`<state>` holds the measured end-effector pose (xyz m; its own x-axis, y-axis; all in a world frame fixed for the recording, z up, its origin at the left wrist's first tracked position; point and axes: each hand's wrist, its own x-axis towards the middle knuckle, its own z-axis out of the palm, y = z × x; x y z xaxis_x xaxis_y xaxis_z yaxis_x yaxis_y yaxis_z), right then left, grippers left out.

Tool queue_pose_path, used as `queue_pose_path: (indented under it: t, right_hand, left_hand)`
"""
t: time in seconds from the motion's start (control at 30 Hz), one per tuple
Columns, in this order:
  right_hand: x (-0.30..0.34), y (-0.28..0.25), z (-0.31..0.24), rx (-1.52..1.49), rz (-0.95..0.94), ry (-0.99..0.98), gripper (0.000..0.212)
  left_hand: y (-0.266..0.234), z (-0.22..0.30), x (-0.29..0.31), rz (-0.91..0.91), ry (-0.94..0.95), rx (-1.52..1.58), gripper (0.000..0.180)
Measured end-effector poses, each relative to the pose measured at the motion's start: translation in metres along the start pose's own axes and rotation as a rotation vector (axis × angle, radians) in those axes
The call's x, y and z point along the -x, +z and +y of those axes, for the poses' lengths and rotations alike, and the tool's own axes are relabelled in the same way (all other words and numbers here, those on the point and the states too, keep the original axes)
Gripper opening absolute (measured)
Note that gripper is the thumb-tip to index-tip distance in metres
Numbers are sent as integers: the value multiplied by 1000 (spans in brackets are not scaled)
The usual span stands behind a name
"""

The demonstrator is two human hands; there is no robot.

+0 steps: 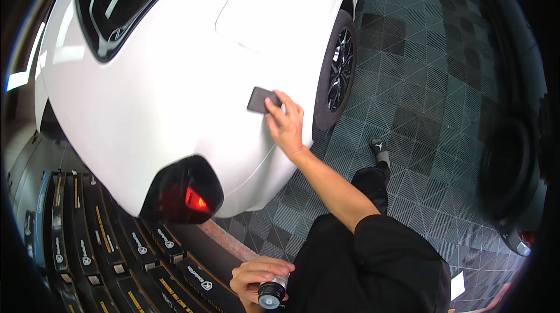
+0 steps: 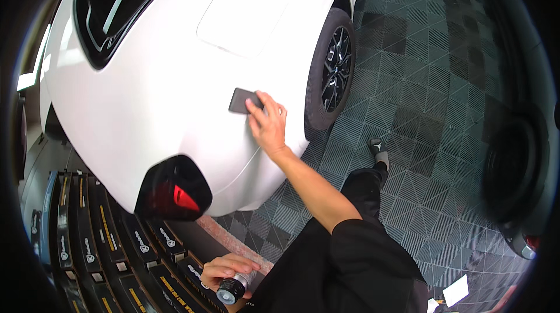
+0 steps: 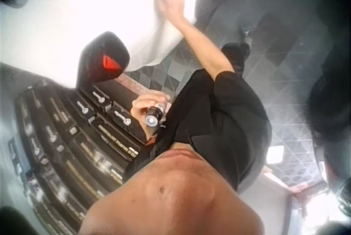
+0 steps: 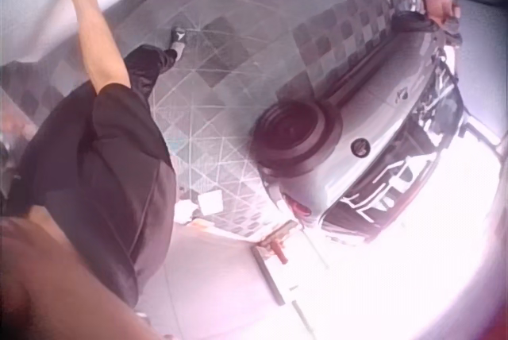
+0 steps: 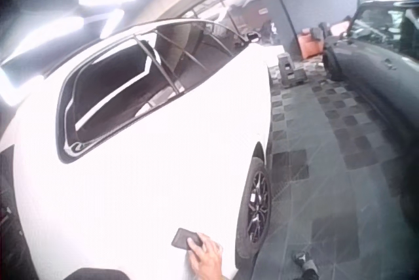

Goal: The person applies a liquid coating from a small bottle onto the rear bumper and side panels of a white car using a black applicator pad. They work methodically around the taillights, fuel door, and lower bodywork, occasionally reapplying the liquid to the pad.

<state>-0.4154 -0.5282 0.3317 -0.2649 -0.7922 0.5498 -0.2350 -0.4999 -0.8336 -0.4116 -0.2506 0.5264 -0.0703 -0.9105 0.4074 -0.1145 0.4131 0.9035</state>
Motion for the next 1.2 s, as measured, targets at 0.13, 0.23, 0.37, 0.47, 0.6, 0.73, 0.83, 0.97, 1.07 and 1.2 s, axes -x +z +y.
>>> queue_pose_path:
  t: [0.13,0.23,0.37,0.47,0.6,0.73,0.83,0.97,1.07,1.2]
  right_hand:
    - [-105,-17,72,14,63,76,46]
    - [-199,-29,122,-112,101,211,42]
    - [-302,-35,202,-29,116,241,44]
    - [-341,-49,226,21,29,381,44]
    - [-321,-47,241,32,70,298,44]
    - [-239,-45,198,-105,64,302,41]
    - [-157,-42,136,-150,65,307,41]
    - [-37,-25,82,-159,36,271,39]
    - [45,-13,27,-196,-49,315,41]
    - [136,3,-27,-235,-141,340,38]
  left_hand:
    - [35,8,-69,34,-128,-56,40]
    - [46,-13,-91,138,-108,14,38]
    - [55,-32,-130,143,-20,68,41]
    - [59,-40,-138,167,1,78,44]
    - [46,-48,-124,111,-36,124,51]
    - [24,-51,-98,25,-79,140,57]
    - [20,-43,-84,9,-77,142,56]
    - [17,-33,-57,12,-55,128,55]
    - [4,-29,-33,-29,-44,134,55]
    - [-13,-26,-3,-91,-9,127,57]
